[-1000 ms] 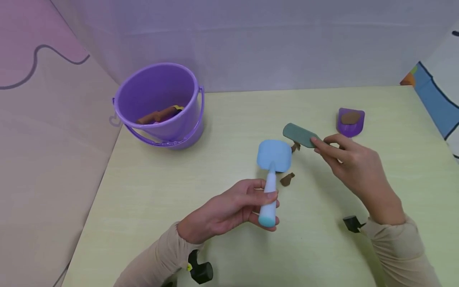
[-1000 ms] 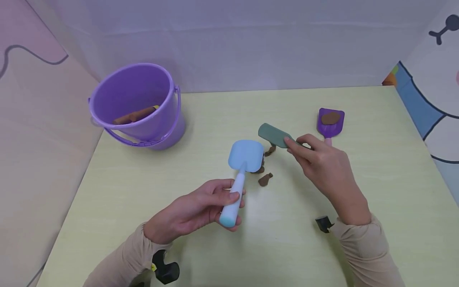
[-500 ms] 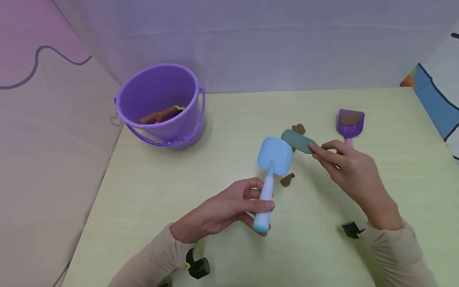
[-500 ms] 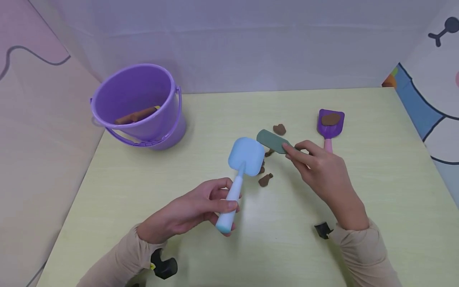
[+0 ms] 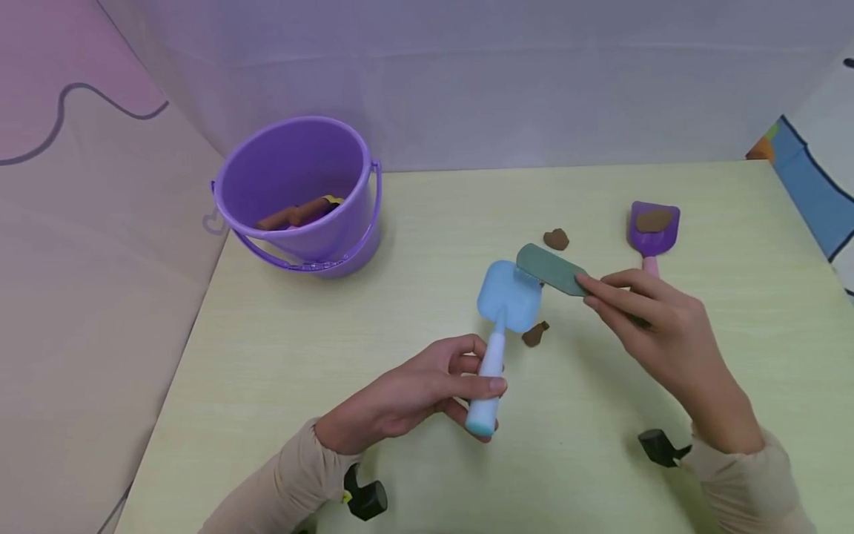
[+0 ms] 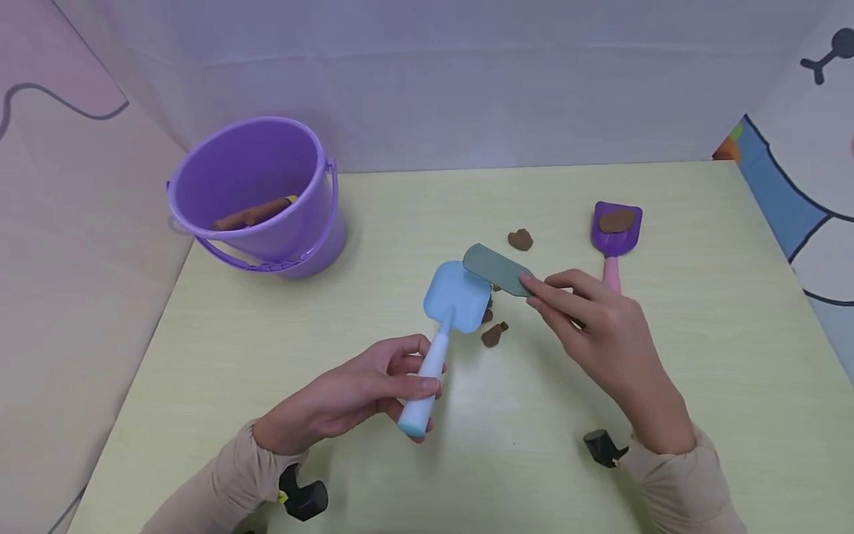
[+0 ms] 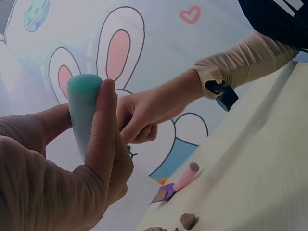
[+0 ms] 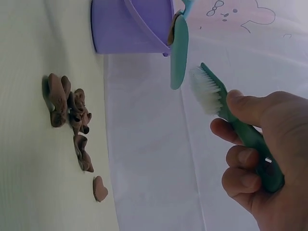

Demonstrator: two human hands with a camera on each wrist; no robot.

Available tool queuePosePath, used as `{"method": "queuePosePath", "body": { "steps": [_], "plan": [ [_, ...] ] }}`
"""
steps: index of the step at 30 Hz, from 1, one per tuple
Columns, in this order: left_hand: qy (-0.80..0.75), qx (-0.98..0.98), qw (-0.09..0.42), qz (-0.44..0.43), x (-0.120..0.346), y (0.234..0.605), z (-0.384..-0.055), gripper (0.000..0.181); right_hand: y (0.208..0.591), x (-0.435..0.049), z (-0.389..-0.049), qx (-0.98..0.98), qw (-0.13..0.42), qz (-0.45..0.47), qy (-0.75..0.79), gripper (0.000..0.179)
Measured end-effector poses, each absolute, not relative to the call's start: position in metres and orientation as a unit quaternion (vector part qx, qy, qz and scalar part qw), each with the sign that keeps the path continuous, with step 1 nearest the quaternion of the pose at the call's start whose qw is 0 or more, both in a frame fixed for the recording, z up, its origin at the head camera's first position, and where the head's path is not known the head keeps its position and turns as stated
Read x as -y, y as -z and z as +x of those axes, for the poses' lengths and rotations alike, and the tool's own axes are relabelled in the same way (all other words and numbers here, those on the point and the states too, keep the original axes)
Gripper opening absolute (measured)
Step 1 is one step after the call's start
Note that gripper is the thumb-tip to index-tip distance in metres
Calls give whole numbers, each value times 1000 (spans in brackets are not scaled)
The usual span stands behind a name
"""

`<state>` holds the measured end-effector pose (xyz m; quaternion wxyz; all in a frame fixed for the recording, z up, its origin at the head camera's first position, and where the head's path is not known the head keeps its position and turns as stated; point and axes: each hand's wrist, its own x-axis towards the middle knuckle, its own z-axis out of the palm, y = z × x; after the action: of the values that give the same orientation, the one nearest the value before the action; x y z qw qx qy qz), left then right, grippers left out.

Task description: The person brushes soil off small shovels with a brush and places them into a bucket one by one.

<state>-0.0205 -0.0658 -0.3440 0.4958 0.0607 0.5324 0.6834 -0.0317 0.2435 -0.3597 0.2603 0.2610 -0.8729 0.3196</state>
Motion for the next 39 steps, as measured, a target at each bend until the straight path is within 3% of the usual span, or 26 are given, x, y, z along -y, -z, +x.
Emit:
{"method": "queuePosePath", "body": {
  "steps": [10,17,39],
  "plan": [
    [-692,-516,501,68,67,347,-20,24,358,-231,-21,833,203,342,-384,42],
    [-696,-509,502,73,68,348,-19,22,362,-229,-22,841,163,346,-383,42],
    [-699,-495,509,85,73,346,-19,16,366,-232,-33,853,251,326,-321,43]
  ]
}}
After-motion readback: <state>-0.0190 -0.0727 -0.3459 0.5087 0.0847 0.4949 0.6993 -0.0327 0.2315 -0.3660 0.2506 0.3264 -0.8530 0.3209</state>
